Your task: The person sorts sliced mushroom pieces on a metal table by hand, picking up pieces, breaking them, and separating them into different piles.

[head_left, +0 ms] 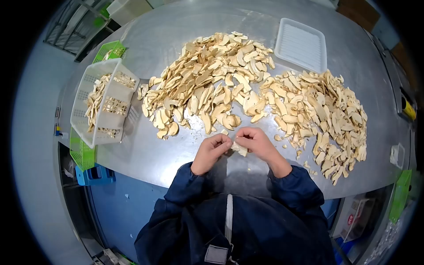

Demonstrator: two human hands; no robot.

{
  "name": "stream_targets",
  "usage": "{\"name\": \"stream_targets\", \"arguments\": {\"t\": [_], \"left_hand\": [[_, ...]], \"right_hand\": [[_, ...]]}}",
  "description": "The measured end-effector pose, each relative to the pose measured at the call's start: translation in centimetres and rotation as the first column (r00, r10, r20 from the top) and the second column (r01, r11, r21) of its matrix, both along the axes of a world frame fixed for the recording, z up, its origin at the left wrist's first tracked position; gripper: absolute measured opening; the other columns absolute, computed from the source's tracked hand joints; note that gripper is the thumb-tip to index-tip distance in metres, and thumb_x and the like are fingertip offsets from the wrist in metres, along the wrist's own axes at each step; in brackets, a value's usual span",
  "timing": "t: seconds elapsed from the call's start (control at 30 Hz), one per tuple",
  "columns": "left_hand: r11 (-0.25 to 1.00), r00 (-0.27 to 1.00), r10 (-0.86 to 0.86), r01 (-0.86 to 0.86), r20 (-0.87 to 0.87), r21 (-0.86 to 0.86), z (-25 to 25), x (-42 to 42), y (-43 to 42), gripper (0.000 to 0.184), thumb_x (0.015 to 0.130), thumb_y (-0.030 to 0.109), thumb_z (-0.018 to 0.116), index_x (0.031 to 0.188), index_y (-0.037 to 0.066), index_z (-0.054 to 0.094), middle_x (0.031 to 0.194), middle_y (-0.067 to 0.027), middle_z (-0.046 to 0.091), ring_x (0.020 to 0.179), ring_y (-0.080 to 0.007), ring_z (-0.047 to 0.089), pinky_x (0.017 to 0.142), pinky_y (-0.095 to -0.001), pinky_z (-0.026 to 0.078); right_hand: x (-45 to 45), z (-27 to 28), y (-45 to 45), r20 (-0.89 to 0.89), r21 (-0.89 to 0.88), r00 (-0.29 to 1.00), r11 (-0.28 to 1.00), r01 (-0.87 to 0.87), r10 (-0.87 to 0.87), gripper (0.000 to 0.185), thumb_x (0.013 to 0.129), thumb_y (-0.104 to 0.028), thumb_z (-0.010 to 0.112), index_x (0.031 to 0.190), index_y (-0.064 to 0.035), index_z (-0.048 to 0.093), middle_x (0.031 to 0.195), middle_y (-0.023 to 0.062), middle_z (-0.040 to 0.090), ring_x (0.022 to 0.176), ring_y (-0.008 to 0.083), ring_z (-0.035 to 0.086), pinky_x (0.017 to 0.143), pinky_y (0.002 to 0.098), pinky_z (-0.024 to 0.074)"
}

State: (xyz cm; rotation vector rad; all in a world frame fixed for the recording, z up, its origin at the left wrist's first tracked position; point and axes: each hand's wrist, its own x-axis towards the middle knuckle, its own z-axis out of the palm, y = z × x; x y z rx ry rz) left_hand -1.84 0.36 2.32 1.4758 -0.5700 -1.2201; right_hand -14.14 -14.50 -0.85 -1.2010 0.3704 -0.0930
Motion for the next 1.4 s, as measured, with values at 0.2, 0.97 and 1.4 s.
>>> {"name": "stream_targets", "arguments": {"t": [0.2,0.97,1.4], "left_hand": [[0.981,0.882,-0.184,0.192,0.435,0.027,0.2,1.0,0.5,0.012,0.082,0.009,0.061,0.091,0.000,0.060,0.071,-0.0004,0.053,0.063,-0.0089,0.049,0.058,-0.0229,0.041],[0.996,0.939,0.016,-0.046,0.345,0.080,0.5,3.7,-0.9,0.020,0.086,0.018,0.056,0.079,0.001,0.062,0.069,-0.0014,0.057,0.057,-0.0086,0.049,0.053,-0.0227,0.036],[0.997,0.933,0.076,-0.070,0.352,-0.028,1.1,2.5,-0.6,0.015,0.082,0.007,0.059,0.094,-0.001,0.057,0.072,0.0024,0.054,0.065,-0.0034,0.048,0.058,-0.0177,0.038]], "right_hand": [[-0.5,-0.1,-1.2,0.184,0.678,0.924,0.724,0.128,-0.336,0.017,0.086,-0.016,0.055,0.098,-0.0032,0.054,0.083,0.0081,0.061,0.064,0.0124,0.057,0.041,0.0214,0.0383],[-0.1,-0.8,-2.1,0.142,0.656,0.948,0.744,0.125,-0.285,0.012,0.085,-0.007,0.053,0.095,-0.0014,0.054,0.076,0.0068,0.058,0.047,0.0109,0.045,0.037,0.0216,0.0300],[0.3,0.6,-0.7,-0.011,0.280,0.994,0.954,0.110,-0.111,0.014,0.085,-0.007,0.056,0.097,-0.0010,0.057,0.068,0.0041,0.055,0.045,0.0071,0.045,0.039,0.0194,0.0328]]}}
